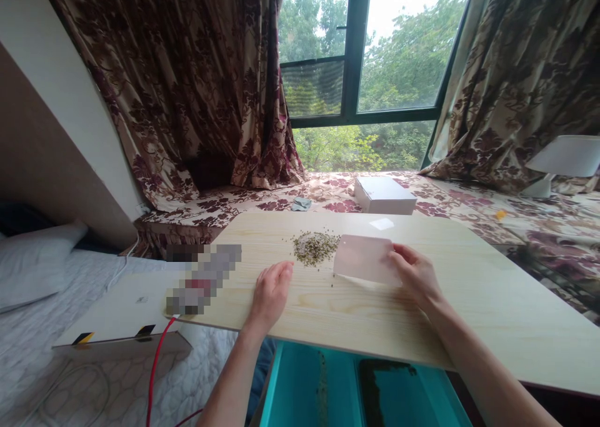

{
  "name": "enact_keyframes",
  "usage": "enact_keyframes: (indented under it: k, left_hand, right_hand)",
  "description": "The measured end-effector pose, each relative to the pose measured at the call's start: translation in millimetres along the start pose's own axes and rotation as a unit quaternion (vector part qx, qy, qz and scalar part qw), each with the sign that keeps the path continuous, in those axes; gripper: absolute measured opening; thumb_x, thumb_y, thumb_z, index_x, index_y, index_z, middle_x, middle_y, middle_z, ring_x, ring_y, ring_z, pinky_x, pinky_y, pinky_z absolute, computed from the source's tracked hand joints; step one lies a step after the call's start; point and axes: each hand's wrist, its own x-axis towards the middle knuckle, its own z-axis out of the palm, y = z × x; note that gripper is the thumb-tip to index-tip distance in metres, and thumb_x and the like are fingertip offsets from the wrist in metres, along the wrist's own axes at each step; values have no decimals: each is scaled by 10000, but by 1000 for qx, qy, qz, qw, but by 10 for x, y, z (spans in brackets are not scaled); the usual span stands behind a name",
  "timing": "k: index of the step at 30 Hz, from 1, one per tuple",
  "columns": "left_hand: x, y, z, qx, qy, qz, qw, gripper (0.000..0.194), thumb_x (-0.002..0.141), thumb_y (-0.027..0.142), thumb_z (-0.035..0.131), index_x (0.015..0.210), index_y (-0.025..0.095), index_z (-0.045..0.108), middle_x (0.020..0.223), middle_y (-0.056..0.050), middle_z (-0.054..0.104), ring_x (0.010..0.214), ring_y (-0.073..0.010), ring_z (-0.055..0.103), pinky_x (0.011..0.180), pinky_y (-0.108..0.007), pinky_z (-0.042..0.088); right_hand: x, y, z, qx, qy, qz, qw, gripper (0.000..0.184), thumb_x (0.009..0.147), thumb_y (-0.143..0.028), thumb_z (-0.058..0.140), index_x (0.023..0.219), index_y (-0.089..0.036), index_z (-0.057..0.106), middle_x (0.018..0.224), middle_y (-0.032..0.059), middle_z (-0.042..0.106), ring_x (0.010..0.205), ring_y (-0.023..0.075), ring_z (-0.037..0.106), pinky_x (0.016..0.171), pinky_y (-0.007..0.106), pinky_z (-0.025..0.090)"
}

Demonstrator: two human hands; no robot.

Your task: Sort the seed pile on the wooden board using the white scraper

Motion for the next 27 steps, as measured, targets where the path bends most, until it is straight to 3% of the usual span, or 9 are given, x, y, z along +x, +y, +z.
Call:
enact_keyframes:
  k: [27]
  left_hand:
    - [11,-47,3,3,-3,2,1000,348,909,405,411,1038,221,676,1107,-69,704,1056,-206,631,953,-356,488]
  right_hand:
    - [-38,11,126,45,-69,-55,995,296,699,-399,643,886,-181,713,833,68,757,729,215,684,652,317,547]
